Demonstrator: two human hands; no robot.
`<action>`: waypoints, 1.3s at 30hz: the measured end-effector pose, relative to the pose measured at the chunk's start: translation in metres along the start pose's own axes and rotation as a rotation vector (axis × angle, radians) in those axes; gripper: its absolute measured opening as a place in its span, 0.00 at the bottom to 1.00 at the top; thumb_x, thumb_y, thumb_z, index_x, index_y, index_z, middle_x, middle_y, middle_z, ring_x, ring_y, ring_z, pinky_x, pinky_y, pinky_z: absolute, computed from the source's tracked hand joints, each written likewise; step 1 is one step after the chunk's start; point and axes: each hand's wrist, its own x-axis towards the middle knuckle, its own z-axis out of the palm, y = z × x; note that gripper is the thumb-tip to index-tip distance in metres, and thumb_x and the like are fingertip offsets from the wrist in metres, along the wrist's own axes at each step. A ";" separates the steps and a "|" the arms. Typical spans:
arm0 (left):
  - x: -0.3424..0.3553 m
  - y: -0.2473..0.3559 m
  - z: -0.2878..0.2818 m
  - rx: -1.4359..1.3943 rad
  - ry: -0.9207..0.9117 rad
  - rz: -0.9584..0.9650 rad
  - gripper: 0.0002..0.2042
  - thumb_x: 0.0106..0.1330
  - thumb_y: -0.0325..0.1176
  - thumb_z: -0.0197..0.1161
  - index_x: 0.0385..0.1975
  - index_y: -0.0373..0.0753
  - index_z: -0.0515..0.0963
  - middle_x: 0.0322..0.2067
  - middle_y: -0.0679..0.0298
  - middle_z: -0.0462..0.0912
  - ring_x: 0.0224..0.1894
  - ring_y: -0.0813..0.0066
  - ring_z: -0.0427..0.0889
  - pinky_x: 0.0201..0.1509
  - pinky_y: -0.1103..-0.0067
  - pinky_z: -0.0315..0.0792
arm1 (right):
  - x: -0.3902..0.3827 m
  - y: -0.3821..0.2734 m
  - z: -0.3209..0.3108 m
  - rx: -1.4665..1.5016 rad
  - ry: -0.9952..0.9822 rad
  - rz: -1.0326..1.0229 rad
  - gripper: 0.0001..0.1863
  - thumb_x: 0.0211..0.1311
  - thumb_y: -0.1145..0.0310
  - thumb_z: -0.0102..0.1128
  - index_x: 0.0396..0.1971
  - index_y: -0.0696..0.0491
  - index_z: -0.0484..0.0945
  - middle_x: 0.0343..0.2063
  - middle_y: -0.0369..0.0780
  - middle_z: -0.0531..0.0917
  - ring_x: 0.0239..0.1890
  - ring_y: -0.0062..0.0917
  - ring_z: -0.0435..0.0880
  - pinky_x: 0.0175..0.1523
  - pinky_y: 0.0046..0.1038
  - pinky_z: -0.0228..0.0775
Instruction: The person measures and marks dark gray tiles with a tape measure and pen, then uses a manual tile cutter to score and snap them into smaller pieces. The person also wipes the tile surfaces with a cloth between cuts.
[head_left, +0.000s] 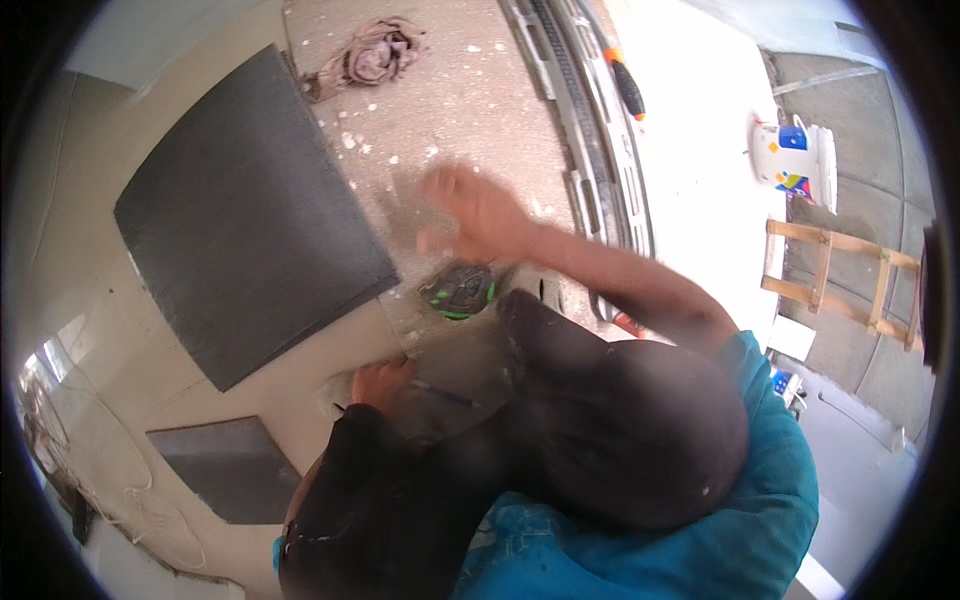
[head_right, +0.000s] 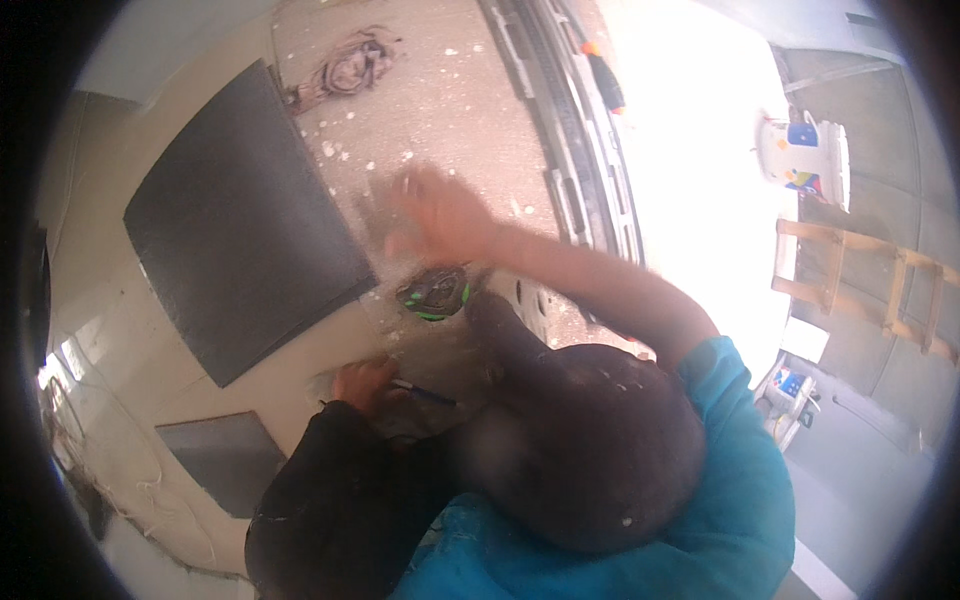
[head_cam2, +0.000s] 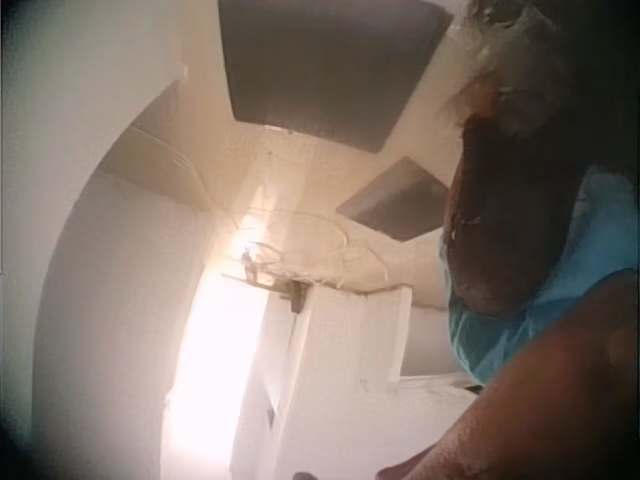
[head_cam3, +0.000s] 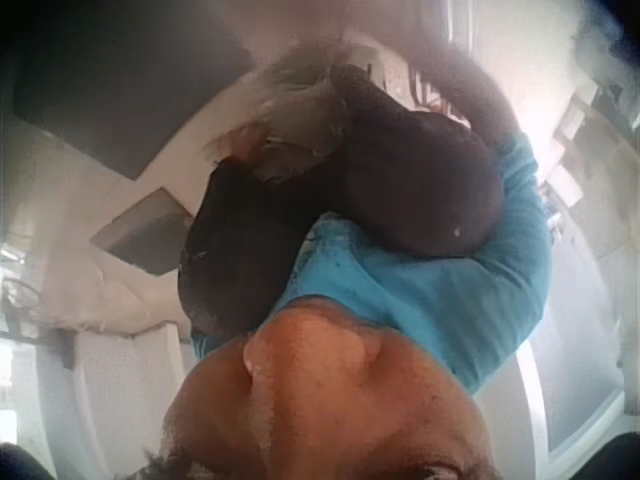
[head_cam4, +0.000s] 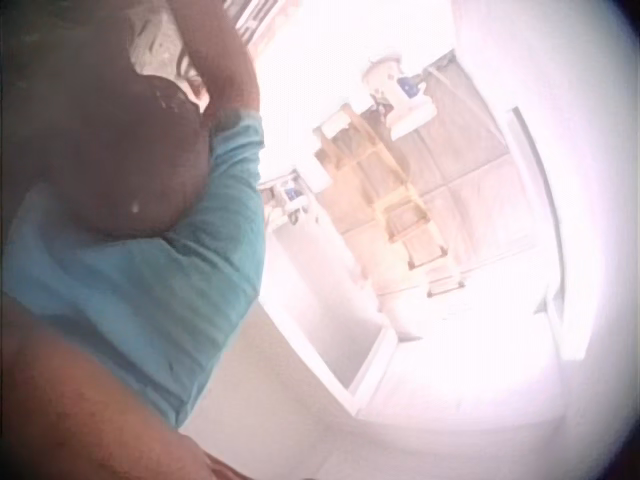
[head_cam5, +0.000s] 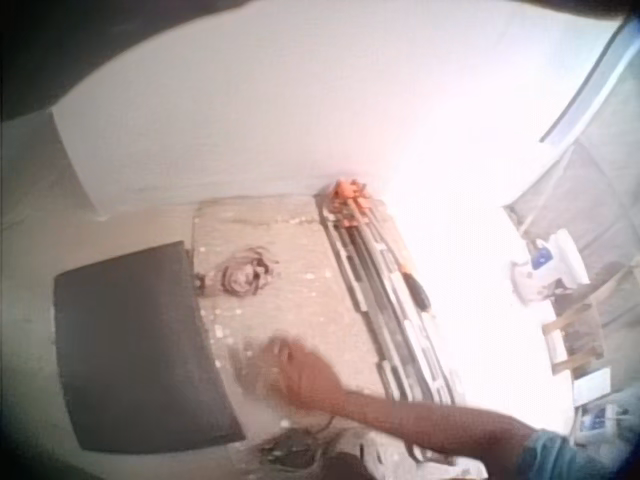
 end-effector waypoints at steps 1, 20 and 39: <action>-0.005 0.002 -0.006 -0.050 -0.008 -0.023 0.15 0.60 0.46 0.64 0.42 0.46 0.78 0.42 0.63 0.84 0.48 0.60 0.83 0.48 0.63 0.77 | 0.032 0.012 -0.012 -0.059 0.030 0.124 0.37 0.58 0.50 0.68 0.64 0.49 0.66 0.58 0.47 0.71 0.53 0.40 0.77 0.55 0.39 0.74; -0.015 -0.047 -0.114 -0.099 0.410 -0.107 0.13 0.60 0.43 0.72 0.34 0.42 0.81 0.28 0.63 0.86 0.27 0.65 0.85 0.32 0.73 0.77 | -0.058 0.043 -0.097 0.271 0.384 0.357 0.10 0.63 0.68 0.64 0.43 0.50 0.81 0.41 0.38 0.84 0.40 0.26 0.84 0.46 0.29 0.76; 0.311 0.240 -0.240 -1.272 0.257 0.081 0.44 0.68 0.40 0.65 0.71 0.26 0.41 0.59 0.47 0.70 0.58 0.58 0.74 0.67 0.67 0.66 | -0.142 0.220 -0.104 0.194 0.358 0.678 0.31 0.48 0.47 0.76 0.49 0.48 0.79 0.35 0.39 0.78 0.37 0.35 0.81 0.42 0.34 0.74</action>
